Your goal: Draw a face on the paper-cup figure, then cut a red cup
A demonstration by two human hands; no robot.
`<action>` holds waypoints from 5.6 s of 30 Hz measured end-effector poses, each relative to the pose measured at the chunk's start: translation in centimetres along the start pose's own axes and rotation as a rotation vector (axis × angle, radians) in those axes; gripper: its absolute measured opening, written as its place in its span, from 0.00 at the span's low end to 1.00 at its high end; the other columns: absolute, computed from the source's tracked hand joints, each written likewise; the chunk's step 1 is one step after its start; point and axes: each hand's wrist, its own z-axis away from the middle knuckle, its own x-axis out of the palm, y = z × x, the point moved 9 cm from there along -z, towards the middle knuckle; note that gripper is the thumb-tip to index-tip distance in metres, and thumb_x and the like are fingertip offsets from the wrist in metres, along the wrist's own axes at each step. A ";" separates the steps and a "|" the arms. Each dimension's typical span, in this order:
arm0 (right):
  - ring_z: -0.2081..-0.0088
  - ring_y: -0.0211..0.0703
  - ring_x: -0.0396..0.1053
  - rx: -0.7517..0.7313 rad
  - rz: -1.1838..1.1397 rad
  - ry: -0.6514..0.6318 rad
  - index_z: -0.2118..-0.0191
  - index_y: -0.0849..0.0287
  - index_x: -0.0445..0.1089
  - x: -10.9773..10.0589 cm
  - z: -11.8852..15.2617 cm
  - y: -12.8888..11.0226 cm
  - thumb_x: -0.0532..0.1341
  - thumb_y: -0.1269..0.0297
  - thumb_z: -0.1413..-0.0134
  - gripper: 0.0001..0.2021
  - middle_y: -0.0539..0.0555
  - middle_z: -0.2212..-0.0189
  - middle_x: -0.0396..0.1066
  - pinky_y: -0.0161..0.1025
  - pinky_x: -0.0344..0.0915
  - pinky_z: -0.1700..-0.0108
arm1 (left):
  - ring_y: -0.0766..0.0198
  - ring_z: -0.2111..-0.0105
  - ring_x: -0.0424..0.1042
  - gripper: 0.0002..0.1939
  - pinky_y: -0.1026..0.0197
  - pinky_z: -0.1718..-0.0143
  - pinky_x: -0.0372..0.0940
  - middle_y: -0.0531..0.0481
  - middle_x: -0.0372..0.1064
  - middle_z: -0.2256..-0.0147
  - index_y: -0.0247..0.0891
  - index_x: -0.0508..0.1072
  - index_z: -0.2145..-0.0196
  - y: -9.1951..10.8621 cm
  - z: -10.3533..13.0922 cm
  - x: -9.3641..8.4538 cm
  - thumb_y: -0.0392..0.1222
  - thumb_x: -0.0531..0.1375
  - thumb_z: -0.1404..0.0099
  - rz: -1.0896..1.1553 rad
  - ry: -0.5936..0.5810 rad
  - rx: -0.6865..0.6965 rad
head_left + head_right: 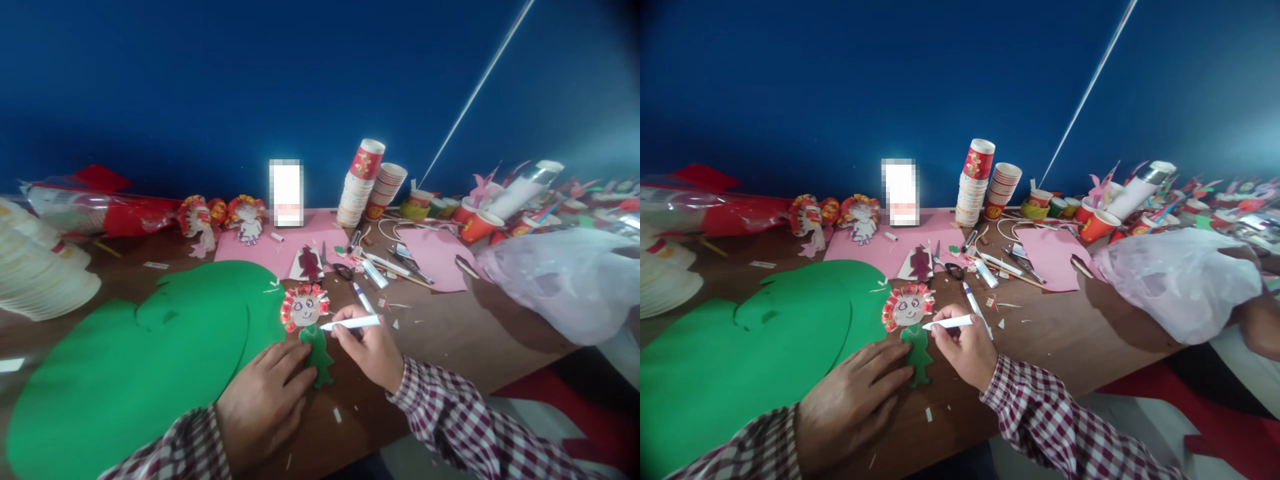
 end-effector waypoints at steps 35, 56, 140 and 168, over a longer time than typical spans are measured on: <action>0.78 0.35 0.66 0.000 -0.013 -0.011 0.66 0.58 0.66 0.0 0.0 0.0 0.55 0.65 0.42 0.05 0.49 0.76 0.72 0.31 0.62 0.75 | 0.49 0.47 0.61 0.16 0.44 0.51 0.65 0.40 0.64 0.49 0.38 0.69 0.53 0.1 -0.3 -0.4 0.35 0.54 0.40 0.006 0.001 0.004; 0.80 0.35 0.63 -0.008 0.009 -0.021 0.66 0.59 0.66 0.2 0.0 0.1 0.56 0.63 0.42 0.06 0.50 0.77 0.71 0.31 0.60 0.77 | 0.48 0.47 0.60 0.17 0.43 0.49 0.63 0.43 0.61 0.46 0.39 0.68 0.52 -0.2 -0.1 0.4 0.36 0.55 0.40 0.015 -0.045 -0.027; 0.79 0.34 0.65 -0.004 -0.025 -0.010 0.65 0.59 0.67 0.2 0.0 0.2 0.56 0.65 0.43 0.05 0.50 0.76 0.72 0.30 0.60 0.77 | 0.51 0.50 0.62 0.17 0.45 0.51 0.65 0.43 0.64 0.52 0.39 0.68 0.52 0.1 -0.5 -0.3 0.35 0.54 0.40 0.023 -0.044 -0.017; 0.78 0.35 0.66 -0.011 -0.010 -0.003 0.65 0.59 0.67 0.1 0.0 0.1 0.56 0.65 0.43 0.04 0.50 0.76 0.72 0.31 0.61 0.76 | 0.51 0.50 0.63 0.17 0.46 0.52 0.66 0.43 0.65 0.53 0.39 0.69 0.53 0.1 -0.6 -0.6 0.34 0.54 0.40 0.024 -0.018 -0.017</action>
